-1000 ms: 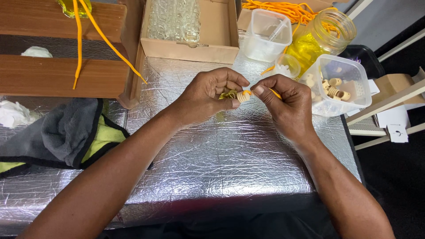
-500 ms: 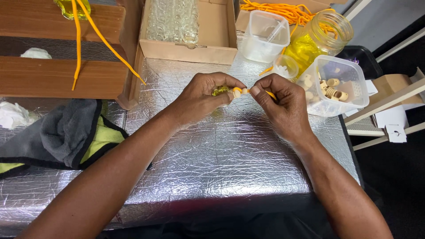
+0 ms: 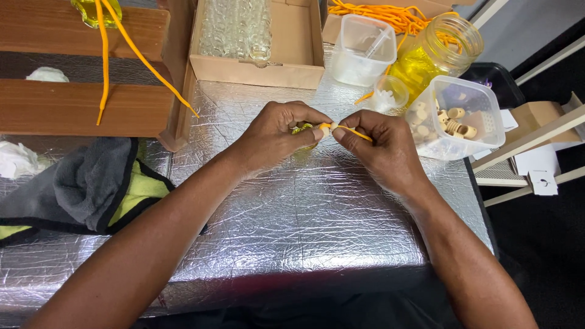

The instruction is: Tying a decorative cord around a small perfume bottle and folding a cardboard packaging box.

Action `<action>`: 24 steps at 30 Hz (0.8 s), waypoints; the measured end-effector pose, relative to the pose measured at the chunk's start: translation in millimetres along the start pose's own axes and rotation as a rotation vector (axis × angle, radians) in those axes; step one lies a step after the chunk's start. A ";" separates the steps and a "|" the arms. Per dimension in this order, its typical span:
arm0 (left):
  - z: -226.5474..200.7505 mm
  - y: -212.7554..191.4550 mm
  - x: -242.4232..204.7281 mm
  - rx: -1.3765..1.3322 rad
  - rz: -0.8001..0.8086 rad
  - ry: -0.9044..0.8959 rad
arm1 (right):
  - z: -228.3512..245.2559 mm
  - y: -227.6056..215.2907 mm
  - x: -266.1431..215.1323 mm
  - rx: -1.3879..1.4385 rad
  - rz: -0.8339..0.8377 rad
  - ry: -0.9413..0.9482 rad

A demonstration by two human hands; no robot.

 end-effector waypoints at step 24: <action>-10.8 -4.6 -0.5 0.150 -0.003 0.124 | 35.9 6.4 -14.6 -0.337 -0.079 -0.416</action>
Point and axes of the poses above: each hand's wrist, its own x-axis towards the middle knuckle, its own y-axis out of the palm, z = x × y, the point moved 9 cm from there along x, towards the middle knuckle, and after that the axes turned 10 degrees about y, right-handed, at the moved point
